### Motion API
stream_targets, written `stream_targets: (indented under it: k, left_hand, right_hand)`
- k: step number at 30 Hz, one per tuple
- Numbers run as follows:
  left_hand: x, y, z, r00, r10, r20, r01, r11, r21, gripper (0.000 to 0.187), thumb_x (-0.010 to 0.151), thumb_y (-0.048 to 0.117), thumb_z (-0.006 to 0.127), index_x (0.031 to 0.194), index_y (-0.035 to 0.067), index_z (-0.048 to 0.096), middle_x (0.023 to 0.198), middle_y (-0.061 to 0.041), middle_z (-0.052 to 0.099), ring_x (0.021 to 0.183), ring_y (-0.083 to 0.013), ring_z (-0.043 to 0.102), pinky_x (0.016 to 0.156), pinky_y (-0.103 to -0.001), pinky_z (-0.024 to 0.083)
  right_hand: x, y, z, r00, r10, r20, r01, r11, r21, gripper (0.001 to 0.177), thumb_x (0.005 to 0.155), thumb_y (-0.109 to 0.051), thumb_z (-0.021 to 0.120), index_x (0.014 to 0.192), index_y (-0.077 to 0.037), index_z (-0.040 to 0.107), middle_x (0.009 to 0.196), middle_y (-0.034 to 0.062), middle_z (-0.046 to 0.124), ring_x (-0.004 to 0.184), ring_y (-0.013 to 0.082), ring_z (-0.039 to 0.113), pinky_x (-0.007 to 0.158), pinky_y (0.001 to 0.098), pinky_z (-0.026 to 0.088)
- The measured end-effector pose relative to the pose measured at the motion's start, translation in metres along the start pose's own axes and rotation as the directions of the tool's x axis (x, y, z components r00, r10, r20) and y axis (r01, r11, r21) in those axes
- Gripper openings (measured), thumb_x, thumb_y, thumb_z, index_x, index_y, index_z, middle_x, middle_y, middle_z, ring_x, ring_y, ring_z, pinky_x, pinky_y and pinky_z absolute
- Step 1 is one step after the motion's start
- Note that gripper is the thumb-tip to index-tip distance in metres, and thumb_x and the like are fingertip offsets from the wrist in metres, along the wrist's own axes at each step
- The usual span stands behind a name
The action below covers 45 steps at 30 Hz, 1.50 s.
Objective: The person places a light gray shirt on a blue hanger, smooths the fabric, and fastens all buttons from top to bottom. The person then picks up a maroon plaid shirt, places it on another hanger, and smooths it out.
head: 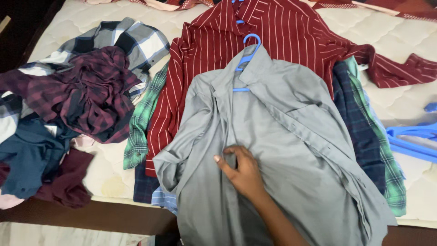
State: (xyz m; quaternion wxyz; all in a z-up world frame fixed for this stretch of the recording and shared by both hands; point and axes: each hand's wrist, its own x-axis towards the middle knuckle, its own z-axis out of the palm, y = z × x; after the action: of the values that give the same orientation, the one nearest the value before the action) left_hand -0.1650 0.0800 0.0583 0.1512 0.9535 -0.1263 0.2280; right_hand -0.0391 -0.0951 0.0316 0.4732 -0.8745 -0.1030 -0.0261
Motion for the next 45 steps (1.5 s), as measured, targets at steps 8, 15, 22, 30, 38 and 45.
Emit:
stream_targets:
  k: [8, 15, 22, 30, 38, 45]
  left_hand:
    - [0.051, 0.005, -0.02, 0.993, -0.005, -0.117, 0.008, 1.0, 0.027, 0.065, 0.078, 0.046, 0.074, 0.124, 0.003, 0.058, 0.113, -0.021, 0.061, 0.109, -0.0405, 0.057, 0.091, -0.056, 0.044]
    - [0.047, -0.038, -0.023, 0.946, -0.292, -0.139, 0.297, 0.955, 0.015, 0.066, 0.085, 0.038, 0.074, 0.131, -0.005, 0.055, 0.111, -0.029, 0.062, 0.103, -0.0447, 0.06, 0.089, -0.052, 0.048]
    - [0.019, -0.109, 0.015, 0.657, -0.682, 0.322, 0.687, 0.366, -0.628, 0.029, 0.097, 0.018, 0.066, 0.118, -0.002, 0.062, 0.092, -0.019, 0.068, 0.078, -0.0308, 0.063, 0.076, -0.044, 0.052]
    - [0.059, -0.154, -0.079, 0.793, -0.605, -0.076, 0.445, 0.659, -0.606, 0.023, 0.104, 0.012, 0.067, 0.119, 0.005, 0.052, 0.086, -0.005, 0.057, 0.073, -0.0208, 0.054, 0.063, -0.039, 0.043]
    - [0.06, -0.226, -0.131, 0.971, -0.212, 0.109, 0.112, 0.81, 0.576, 0.041, 0.088, 0.017, 0.074, 0.126, 0.01, 0.058, 0.119, -0.014, 0.061, 0.111, -0.0329, 0.06, 0.094, -0.038, 0.049]
    - [0.083, -0.134, -0.029, 0.778, -0.445, 0.443, 0.376, 0.895, 0.24, 0.026, 0.091, 0.032, 0.066, 0.105, 0.011, 0.075, 0.109, -0.016, 0.074, 0.103, -0.0382, 0.069, 0.089, -0.049, 0.053]
  right_hand:
    - [0.007, 0.028, -0.007, 0.997, 0.071, -0.006, -0.07, 0.991, 0.116, 0.055, 0.072, -0.003, 0.07, 0.126, -0.007, 0.062, 0.102, 0.0174, 0.064, 0.09, 0.0291, 0.061, 0.081, 0.0383, 0.051]
    - [0.006, 0.024, -0.011, 0.981, 0.161, -0.112, -0.131, 0.964, 0.231, 0.062, 0.074, 0.007, 0.054, 0.133, -0.011, 0.063, 0.11, 0.0108, 0.059, 0.079, 0.0256, 0.056, 0.072, 0.0357, 0.05]
    - [0.001, 0.014, -0.012, 0.995, -0.096, -0.024, 0.097, 0.994, 0.044, 0.05, 0.083, -0.008, 0.074, 0.132, -0.009, 0.062, 0.122, 0.0197, 0.055, 0.114, 0.0368, 0.057, 0.098, 0.0408, 0.048]
    - [0.0, 0.022, -0.007, 0.995, -0.097, -0.039, 0.096, 0.995, -0.03, 0.059, 0.084, 0.004, 0.059, 0.142, 0.001, 0.049, 0.127, 0.0232, 0.051, 0.118, 0.0418, 0.055, 0.102, 0.0451, 0.045]
    - [0.003, 0.018, -0.009, 1.0, 0.016, -0.002, -0.016, 0.999, 0.04, 0.068, 0.081, 0.008, 0.052, 0.148, 0.001, 0.042, 0.132, 0.0232, 0.049, 0.116, 0.041, 0.056, 0.1, 0.0437, 0.048]
    - [0.001, 0.019, -0.006, 0.993, -0.066, -0.101, 0.067, 0.998, 0.005, 0.068, 0.08, 0.005, 0.055, 0.147, -0.001, 0.046, 0.127, 0.0246, 0.053, 0.118, 0.0441, 0.055, 0.101, 0.0477, 0.047]
